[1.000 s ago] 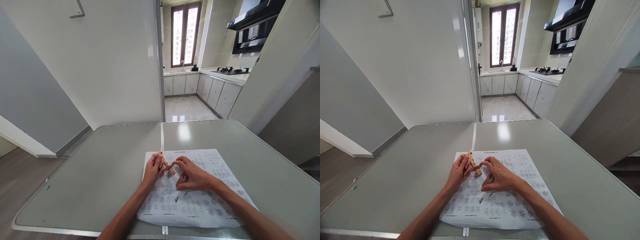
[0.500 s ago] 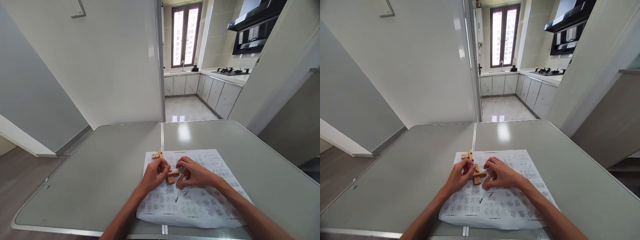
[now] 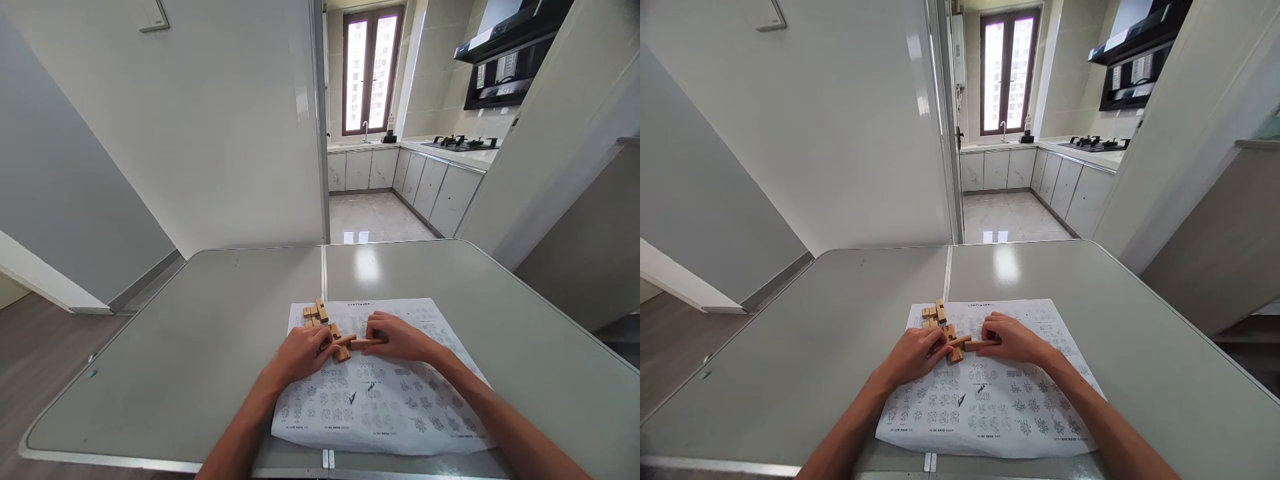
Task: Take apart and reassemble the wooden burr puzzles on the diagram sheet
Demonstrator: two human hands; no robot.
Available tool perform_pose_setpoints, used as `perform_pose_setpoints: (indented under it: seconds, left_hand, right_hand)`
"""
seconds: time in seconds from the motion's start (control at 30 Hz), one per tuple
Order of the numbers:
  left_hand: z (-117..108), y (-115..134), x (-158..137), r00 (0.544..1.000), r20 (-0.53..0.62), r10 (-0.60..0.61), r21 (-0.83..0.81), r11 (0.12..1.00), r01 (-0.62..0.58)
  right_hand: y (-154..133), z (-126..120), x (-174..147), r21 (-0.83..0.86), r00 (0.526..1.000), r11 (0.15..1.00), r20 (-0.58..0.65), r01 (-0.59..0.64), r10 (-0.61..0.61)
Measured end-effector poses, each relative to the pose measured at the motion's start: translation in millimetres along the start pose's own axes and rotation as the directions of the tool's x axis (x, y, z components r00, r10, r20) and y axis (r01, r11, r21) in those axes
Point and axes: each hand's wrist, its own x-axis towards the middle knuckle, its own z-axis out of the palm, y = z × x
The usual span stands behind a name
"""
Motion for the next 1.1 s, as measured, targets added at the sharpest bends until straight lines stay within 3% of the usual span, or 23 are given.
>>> perform_pose_setpoints:
  seconds: [0.1, 0.17, 0.27, 0.37, 0.53, 0.7, 0.77, 0.83, 0.93, 1.1]
  left_hand:
    - [1, 2, 2, 0.991, -0.043, -0.124, -0.151, 0.982, 0.117]
    - [1, 6, 4, 0.966, -0.05, -0.253, -0.356, 0.908, 0.22]
    - [0, 12, 8, 0.917, -0.022, -0.398, -0.679, 0.679, 0.278]
    - [-2, 16, 13, 0.895, 0.016, -0.447, -0.856, 0.456, 0.243]
    - [-2, 14, 16, 0.894, 0.127, -0.43, -0.964, 0.159, 0.214]
    - [2, 6, 15, 0.871, 0.287, -0.399, -0.957, -0.171, 0.236]
    - [3, 4, 14, 0.857, 0.341, -0.388, -0.93, -0.27, 0.248]
    - [4, 2, 14, 0.845, 0.381, -0.374, -0.906, -0.331, 0.263]
    - [4, 3, 13, 0.843, 0.407, -0.351, -0.893, -0.346, 0.287]
    - [6, 10, 14, 0.891, 0.326, -0.318, -0.943, -0.183, 0.28]
  right_hand:
    - [1, 0, 0, 0.044, 0.997, 0.999, -0.075, -0.02, 0.023]
    - [0, 0, 0, 0.128, 0.992, 0.991, -0.12, -0.031, 0.046]
    - [-3, -3, 0, 0.362, 0.99, 0.931, -0.11, -0.043, 0.089]
    - [-8, -7, -2, 0.56, 0.993, 0.828, -0.078, -0.027, 0.085]
    - [-17, -10, -2, 0.699, 0.983, 0.715, -0.146, 0.023, 0.111]
    - [-19, -7, 0, 0.892, 0.992, 0.451, -0.066, 0.01, 0.109]
    - [-19, -5, 1, 0.91, 0.995, 0.415, -0.046, 0.007, 0.085]
    - [-19, -3, 1, 0.912, 0.996, 0.41, -0.047, 0.014, 0.072]
    - [-19, 0, 2, 0.914, 0.995, 0.406, -0.034, -0.008, 0.095]
    - [-23, 3, 5, 0.946, 0.991, 0.318, 0.024, -0.066, 0.133]
